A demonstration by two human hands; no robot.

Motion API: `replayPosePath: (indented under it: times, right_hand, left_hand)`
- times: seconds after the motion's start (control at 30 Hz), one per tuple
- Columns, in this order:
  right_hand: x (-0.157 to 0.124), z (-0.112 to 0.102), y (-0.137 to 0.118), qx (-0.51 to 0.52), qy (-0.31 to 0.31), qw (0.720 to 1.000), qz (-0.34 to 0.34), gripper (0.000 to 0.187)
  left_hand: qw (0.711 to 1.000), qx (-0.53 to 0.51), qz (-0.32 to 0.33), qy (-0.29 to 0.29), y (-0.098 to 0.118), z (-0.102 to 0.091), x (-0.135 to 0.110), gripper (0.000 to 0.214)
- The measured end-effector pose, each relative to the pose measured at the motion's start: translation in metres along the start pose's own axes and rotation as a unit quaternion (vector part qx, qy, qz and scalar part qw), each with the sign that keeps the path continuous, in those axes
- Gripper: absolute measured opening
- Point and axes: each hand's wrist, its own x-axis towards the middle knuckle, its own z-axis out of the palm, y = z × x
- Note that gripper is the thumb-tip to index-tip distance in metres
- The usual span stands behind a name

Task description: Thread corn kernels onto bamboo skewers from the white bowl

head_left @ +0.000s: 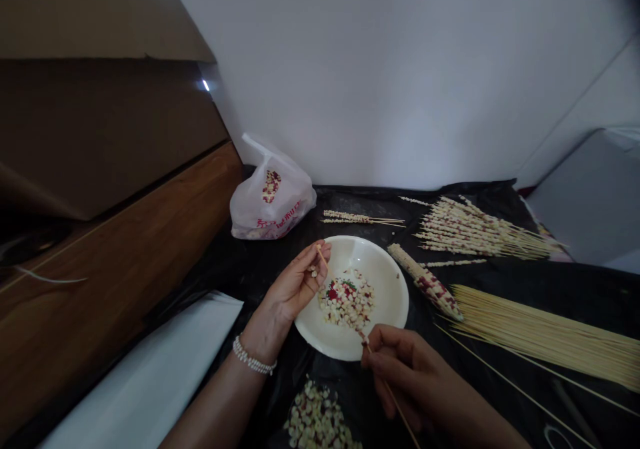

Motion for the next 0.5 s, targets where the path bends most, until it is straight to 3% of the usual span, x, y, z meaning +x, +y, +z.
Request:
replayPosePath:
  times: [0.5]
  right_hand:
    - [-0.0015,0.0019,-0.0002,0.022,0.001,1.000,0.006,0.026]
  left_hand:
    - [0.999,0.006,0.030,0.009,0.0023,0.0042,-0.0034,0.019]
